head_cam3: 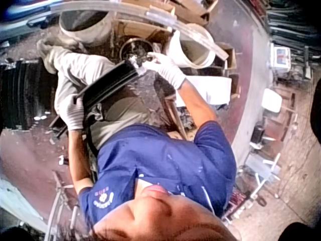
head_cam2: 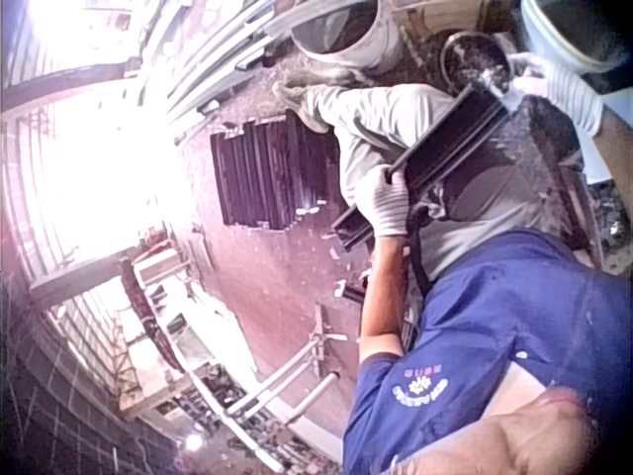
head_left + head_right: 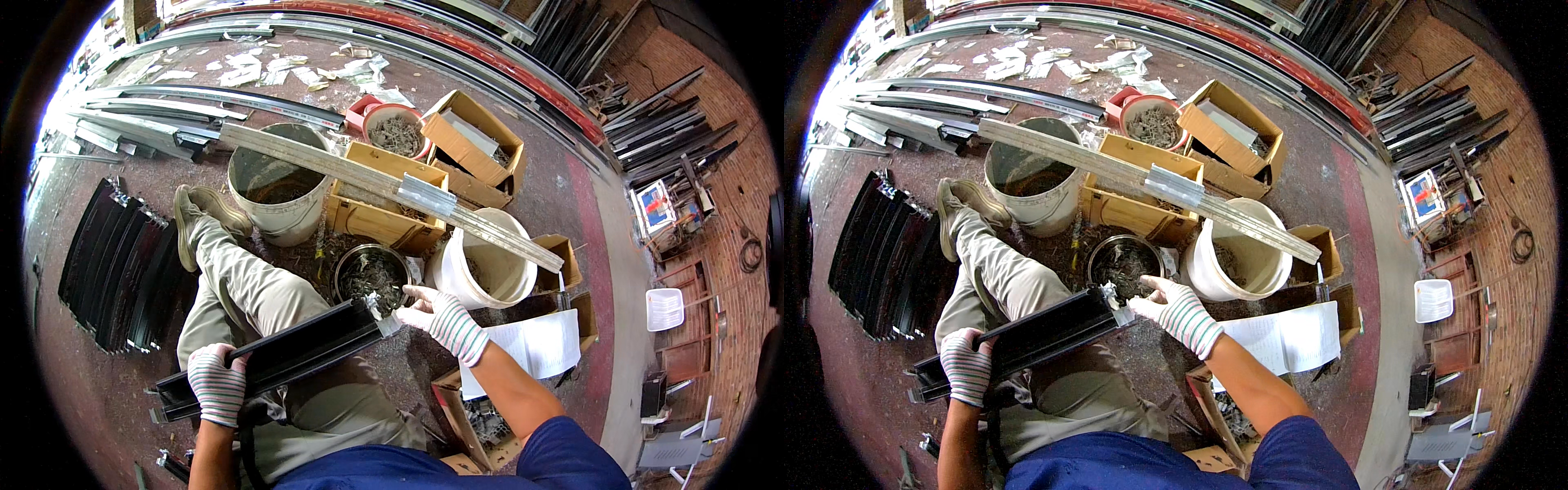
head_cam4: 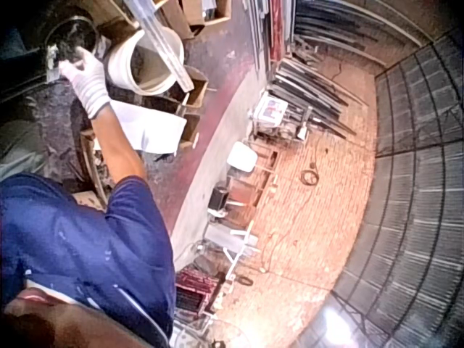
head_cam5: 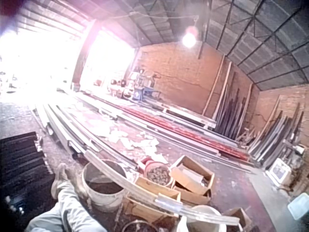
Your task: The person sits on the floor and assembles black metal frame profiles by inserting small metal clips into the profile ends. They repeatedly pick up profiles, insert clips, and place the finished pieces onto a growing stack on the floor.
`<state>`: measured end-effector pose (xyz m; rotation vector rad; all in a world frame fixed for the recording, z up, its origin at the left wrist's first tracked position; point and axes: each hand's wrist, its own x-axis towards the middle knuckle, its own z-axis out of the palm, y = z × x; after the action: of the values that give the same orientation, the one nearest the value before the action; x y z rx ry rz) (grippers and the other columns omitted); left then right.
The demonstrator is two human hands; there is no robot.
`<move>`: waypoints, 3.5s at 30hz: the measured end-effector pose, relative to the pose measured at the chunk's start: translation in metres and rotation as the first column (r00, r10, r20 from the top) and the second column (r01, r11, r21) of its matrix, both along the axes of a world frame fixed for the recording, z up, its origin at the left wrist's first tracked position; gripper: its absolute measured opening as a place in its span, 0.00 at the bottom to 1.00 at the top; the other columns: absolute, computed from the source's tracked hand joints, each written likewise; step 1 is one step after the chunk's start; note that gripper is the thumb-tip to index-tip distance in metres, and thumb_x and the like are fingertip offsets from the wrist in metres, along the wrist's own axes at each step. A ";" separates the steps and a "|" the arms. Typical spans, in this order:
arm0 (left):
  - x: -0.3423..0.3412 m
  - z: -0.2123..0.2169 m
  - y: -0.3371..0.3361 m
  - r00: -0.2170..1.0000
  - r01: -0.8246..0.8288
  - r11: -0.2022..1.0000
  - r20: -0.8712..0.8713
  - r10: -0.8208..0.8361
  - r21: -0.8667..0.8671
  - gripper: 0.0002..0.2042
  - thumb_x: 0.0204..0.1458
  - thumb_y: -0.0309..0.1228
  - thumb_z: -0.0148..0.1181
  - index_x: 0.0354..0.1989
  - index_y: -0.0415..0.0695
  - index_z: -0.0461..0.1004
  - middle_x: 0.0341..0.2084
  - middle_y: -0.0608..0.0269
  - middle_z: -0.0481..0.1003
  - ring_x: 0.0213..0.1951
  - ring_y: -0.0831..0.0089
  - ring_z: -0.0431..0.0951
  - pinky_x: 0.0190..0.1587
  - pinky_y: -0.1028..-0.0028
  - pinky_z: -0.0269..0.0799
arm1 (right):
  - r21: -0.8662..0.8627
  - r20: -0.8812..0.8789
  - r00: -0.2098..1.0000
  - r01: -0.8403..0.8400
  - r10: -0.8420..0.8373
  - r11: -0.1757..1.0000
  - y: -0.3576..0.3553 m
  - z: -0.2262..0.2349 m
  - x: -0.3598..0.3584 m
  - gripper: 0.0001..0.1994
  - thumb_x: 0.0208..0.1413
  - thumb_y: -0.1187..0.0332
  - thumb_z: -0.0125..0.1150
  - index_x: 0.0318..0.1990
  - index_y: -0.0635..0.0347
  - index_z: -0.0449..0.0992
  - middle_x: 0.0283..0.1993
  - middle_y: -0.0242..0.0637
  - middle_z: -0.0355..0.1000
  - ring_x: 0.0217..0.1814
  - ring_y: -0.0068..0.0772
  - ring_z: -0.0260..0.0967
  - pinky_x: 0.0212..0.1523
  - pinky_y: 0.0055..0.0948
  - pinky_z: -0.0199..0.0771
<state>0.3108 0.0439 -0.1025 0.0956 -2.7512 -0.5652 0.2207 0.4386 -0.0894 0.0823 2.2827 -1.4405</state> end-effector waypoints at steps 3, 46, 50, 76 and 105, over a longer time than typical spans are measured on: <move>0.000 0.001 0.001 1.000 -0.005 1.000 -0.006 0.005 0.000 0.11 0.39 0.35 0.72 0.23 0.45 0.74 0.21 0.57 0.74 0.30 0.55 0.74 0.40 0.62 0.66 | 0.046 -0.031 0.999 0.035 -0.033 0.998 -0.009 0.009 0.012 0.35 0.53 0.56 0.69 0.65 0.65 0.65 0.37 0.38 0.77 0.39 0.26 0.73 0.44 0.28 0.74; -0.021 -0.016 -0.027 0.954 -0.127 0.984 0.286 0.086 0.127 0.13 0.39 0.37 0.74 0.23 0.41 0.77 0.19 0.52 0.75 0.26 0.53 0.75 0.33 0.63 0.70 | 0.224 -0.216 0.965 0.201 -0.152 0.954 0.023 -0.258 -0.118 0.10 0.52 0.63 0.68 0.35 0.58 0.79 0.33 0.40 0.78 0.34 0.34 0.76 0.40 0.35 0.75; -0.014 -0.020 -0.032 0.946 -0.138 0.985 0.310 0.099 0.105 0.14 0.40 0.37 0.73 0.23 0.40 0.76 0.20 0.50 0.75 0.25 0.53 0.75 0.32 0.62 0.70 | -0.520 0.148 0.925 0.373 -0.349 0.768 0.007 -0.165 -0.073 0.07 0.61 0.76 0.58 0.45 0.65 0.75 0.37 0.38 0.78 0.37 0.26 0.76 0.42 0.26 0.79; -0.008 -0.006 -0.026 0.932 -0.178 0.979 0.336 0.135 0.098 0.15 0.45 0.40 0.71 0.25 0.39 0.77 0.21 0.48 0.76 0.26 0.52 0.76 0.33 0.63 0.71 | -0.350 -0.134 0.990 -0.012 -0.037 0.937 -0.009 -0.055 0.027 0.08 0.61 0.68 0.62 0.45 0.60 0.78 0.37 0.26 0.77 0.38 0.15 0.69 0.43 0.20 0.71; -0.014 0.009 -0.051 0.910 0.014 0.997 0.412 -0.045 0.077 0.16 0.55 0.49 0.58 0.32 0.49 0.79 0.24 0.50 0.78 0.31 0.50 0.80 0.35 0.56 0.74 | 0.428 -0.734 0.488 -0.209 0.473 0.879 -0.042 -0.039 0.019 0.15 0.54 0.65 0.63 0.46 0.62 0.72 0.46 0.48 0.72 0.50 0.55 0.69 0.55 0.45 0.68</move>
<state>0.2969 -0.0074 -0.0930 0.2139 -3.1463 -0.7255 0.2401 0.3967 -0.1288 -1.1751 2.9608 -0.9911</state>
